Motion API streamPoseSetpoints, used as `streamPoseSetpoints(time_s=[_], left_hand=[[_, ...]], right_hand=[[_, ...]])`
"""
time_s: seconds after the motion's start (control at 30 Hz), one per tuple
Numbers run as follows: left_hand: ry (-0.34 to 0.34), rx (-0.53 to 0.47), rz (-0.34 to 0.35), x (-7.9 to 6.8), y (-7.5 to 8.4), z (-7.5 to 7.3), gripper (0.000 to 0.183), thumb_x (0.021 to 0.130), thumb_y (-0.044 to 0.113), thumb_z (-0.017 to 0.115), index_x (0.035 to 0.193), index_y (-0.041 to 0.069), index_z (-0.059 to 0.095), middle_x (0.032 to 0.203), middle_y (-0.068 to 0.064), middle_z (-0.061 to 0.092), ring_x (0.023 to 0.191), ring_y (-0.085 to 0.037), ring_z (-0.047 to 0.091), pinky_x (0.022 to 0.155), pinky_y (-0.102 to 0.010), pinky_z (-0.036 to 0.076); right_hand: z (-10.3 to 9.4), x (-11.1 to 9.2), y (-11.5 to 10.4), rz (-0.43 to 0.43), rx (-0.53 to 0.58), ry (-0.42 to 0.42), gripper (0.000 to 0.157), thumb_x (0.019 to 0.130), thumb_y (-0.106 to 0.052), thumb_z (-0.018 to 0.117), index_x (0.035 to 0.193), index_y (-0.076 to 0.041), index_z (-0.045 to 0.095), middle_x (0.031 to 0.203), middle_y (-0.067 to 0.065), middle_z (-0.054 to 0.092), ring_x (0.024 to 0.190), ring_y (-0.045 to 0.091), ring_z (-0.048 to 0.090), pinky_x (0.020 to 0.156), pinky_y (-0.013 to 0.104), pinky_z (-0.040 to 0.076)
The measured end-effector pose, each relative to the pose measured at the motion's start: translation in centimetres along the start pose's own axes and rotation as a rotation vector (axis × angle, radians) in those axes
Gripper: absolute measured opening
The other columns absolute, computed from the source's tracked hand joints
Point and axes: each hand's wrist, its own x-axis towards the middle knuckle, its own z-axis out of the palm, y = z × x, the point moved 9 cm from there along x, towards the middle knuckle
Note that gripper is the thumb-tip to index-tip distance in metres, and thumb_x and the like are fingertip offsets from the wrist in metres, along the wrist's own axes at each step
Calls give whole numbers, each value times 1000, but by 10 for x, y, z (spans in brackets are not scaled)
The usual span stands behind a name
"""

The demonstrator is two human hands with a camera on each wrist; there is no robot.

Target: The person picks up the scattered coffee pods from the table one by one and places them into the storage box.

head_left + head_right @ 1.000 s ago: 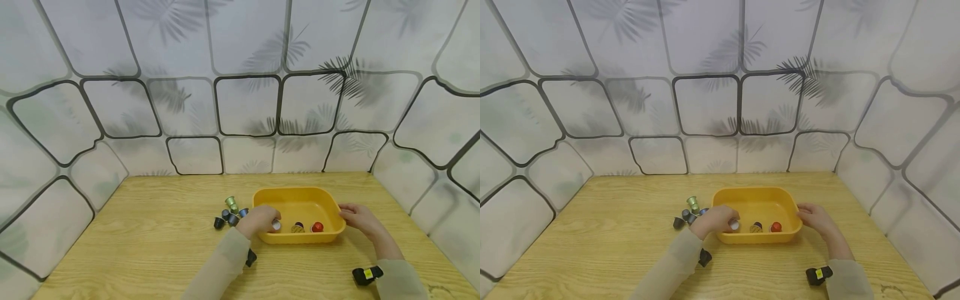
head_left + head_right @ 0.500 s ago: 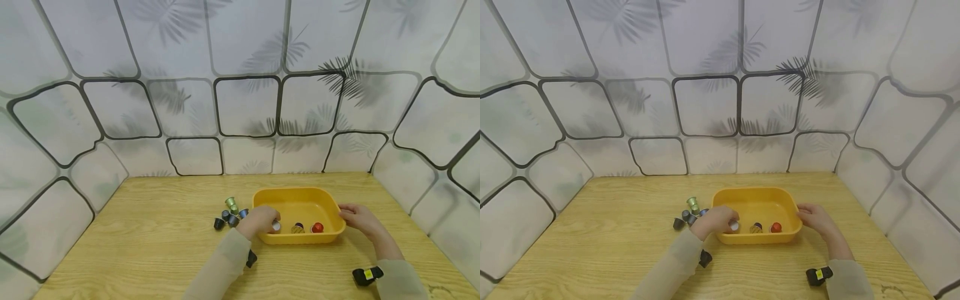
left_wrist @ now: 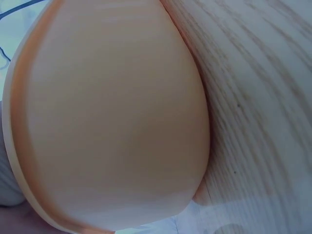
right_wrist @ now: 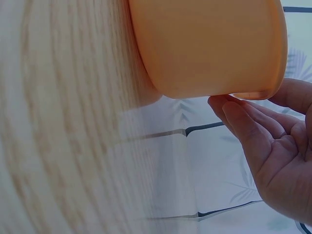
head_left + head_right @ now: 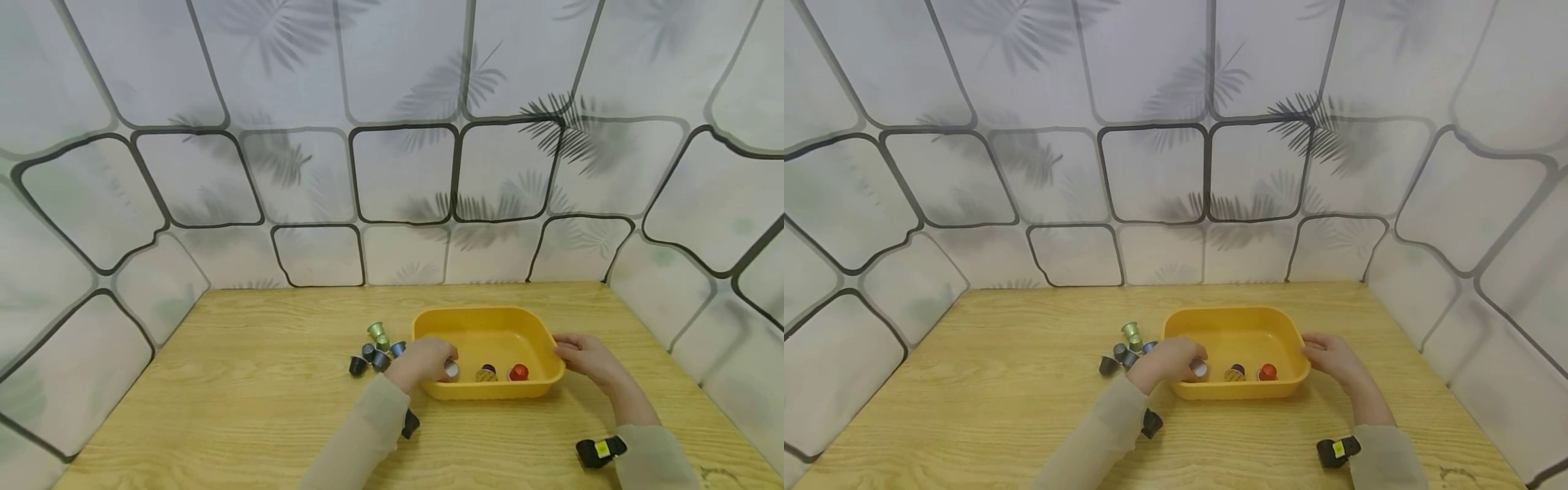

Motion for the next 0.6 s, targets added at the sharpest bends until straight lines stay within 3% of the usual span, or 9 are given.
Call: streamPoseSetpoints(time_s=[0.6], left_hand=[[10, 9, -26, 0, -2, 1, 26, 76, 23, 70, 100, 17, 65, 93, 6, 61, 79, -7, 53, 68, -22, 43]], right_hand=[[1, 0, 0, 4, 3, 6, 47, 93, -10, 44, 121, 25, 30, 120, 37, 40, 103, 36, 50, 78, 35, 47]])
